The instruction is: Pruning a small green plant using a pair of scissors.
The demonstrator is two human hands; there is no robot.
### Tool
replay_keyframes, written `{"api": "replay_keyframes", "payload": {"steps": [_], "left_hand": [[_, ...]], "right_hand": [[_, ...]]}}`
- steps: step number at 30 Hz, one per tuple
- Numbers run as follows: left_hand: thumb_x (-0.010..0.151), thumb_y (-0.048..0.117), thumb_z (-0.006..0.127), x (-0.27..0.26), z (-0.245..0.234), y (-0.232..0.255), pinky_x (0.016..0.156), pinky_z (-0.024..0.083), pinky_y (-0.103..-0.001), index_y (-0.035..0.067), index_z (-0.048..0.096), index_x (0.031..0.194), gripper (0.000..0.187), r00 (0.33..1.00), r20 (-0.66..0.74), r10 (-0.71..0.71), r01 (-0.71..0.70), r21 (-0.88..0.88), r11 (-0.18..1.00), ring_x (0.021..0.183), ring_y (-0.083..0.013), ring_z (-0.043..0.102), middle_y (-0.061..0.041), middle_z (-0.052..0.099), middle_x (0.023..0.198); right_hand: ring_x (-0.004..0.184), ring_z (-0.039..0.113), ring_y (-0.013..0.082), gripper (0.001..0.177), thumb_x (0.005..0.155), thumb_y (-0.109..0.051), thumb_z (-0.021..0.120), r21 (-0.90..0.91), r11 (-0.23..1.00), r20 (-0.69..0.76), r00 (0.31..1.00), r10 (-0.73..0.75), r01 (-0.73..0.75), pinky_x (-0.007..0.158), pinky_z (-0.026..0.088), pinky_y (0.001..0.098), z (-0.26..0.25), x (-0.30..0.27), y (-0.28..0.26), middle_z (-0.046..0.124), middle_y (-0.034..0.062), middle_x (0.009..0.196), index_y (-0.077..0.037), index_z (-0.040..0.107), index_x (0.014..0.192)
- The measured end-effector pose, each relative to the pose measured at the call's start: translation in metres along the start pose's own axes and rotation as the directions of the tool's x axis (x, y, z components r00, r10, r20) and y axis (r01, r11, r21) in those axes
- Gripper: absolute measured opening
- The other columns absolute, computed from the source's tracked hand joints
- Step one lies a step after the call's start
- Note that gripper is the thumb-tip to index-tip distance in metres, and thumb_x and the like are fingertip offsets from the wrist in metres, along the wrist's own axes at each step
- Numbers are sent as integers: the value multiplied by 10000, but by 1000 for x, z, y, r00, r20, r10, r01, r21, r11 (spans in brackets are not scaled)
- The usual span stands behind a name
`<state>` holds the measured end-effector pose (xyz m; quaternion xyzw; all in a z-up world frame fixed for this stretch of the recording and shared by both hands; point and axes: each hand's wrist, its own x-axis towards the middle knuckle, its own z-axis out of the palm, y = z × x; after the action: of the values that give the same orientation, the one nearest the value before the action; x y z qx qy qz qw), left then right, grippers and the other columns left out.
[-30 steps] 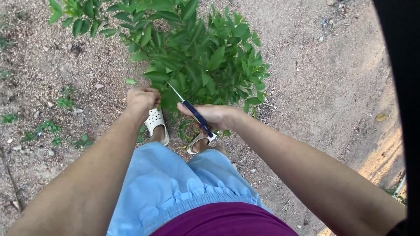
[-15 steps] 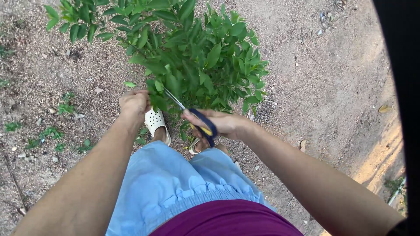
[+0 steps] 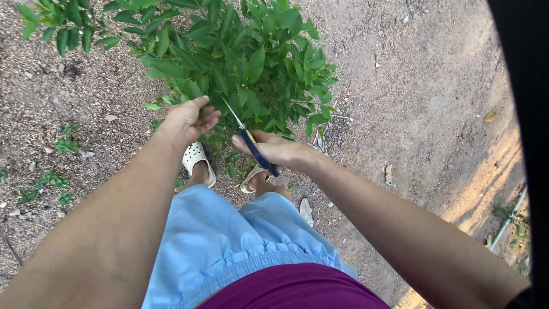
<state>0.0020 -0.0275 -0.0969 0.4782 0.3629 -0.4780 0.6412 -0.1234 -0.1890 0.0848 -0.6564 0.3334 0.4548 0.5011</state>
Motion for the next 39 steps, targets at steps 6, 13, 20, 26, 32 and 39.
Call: {"api": "replay_keyframes", "payload": {"steps": [6,13,20,26,32,39], "left_hand": [[1039,131,577,-10,-13,-19,554,532,-323,46,704,982,163,966,-28,257,-247,185,951,656,-181,668,-90,737,831],[1076,211,450,-34,-30,-27,702,582,-353,68,652,1058,248,991,109,79,-112,344,932,754,-161,679,-43,703,867],[1062,198,457,-30,-47,-29,753,592,-395,51,653,1054,245,991,128,-23,-9,241,971,792,-217,678,-91,700,890],[994,268,525,-65,-34,-8,790,575,-460,65,590,1228,316,990,-121,69,-37,252,967,947,-294,653,-149,670,1130],[821,697,614,-125,18,8,1030,461,-584,95,372,1471,919,972,231,-34,-14,202,979,1218,-351,577,-153,507,1404],[888,462,744,-49,26,-41,839,567,-454,-39,668,1055,533,875,432,219,-249,13,968,876,-258,680,-151,696,970]], "right_hand": [[1287,560,281,1157,694,-884,530,-452,890,-15,998,-68,54,1064,446,427,-11,8,-29,603,177,1392,-95,389,1527],[822,615,222,1080,610,-920,536,-610,792,100,994,51,21,689,449,410,-9,29,-65,679,103,953,-195,621,1405],[632,635,126,836,753,-763,629,-504,857,118,991,-56,108,561,518,339,-9,24,-58,626,22,689,-63,744,1195],[639,607,109,742,864,-661,607,119,989,206,973,-107,84,561,516,298,-15,-19,-38,607,10,733,-80,627,1325],[791,593,120,736,939,-539,629,432,885,239,924,-299,174,679,520,302,-5,-14,-14,592,18,910,-73,473,1486],[1267,454,28,1152,885,-832,563,3,906,39,905,-423,423,960,439,304,14,19,0,444,-99,1378,-56,137,1623]]}}
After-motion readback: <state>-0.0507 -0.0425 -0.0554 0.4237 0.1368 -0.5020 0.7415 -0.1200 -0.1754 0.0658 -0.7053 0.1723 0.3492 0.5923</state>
